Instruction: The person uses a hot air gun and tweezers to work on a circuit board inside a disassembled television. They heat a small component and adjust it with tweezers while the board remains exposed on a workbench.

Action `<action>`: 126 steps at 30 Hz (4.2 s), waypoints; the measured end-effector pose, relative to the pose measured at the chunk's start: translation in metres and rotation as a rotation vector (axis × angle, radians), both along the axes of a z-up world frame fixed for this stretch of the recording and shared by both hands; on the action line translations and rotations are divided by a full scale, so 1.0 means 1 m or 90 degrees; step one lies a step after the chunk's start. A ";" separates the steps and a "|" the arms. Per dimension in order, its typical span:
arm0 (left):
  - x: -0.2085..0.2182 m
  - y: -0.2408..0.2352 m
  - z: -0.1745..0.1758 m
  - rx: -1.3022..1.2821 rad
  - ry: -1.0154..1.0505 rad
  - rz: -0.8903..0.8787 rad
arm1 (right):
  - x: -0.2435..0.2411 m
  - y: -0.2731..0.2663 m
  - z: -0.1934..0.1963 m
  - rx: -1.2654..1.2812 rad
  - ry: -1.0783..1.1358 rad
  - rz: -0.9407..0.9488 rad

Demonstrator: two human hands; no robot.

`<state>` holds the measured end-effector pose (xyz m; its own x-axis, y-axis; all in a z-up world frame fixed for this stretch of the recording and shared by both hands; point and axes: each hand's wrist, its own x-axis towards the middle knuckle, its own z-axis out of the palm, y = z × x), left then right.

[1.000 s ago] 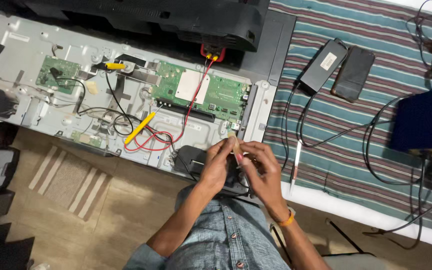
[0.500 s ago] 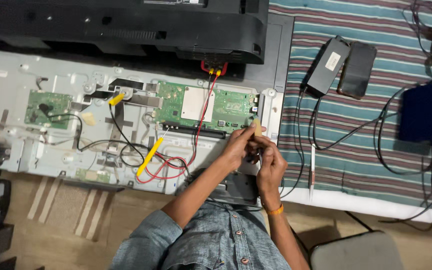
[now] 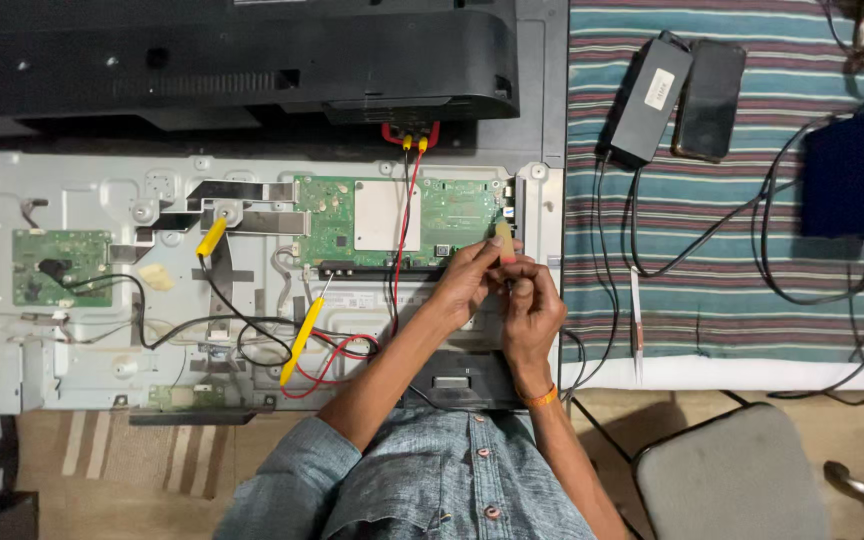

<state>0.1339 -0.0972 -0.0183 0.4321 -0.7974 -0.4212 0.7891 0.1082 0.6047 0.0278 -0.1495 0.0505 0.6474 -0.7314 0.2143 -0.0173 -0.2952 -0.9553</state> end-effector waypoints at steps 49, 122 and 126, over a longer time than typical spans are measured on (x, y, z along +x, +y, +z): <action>-0.016 0.016 0.018 -0.018 -0.203 -0.037 | -0.043 -0.035 0.033 0.019 -0.066 0.011; -0.036 0.079 0.059 0.101 -0.274 0.000 | -0.107 -0.172 -0.013 -0.326 0.239 -0.158; -0.049 0.090 0.065 0.150 -0.329 0.018 | -0.152 -0.224 -0.045 -0.591 0.266 -0.165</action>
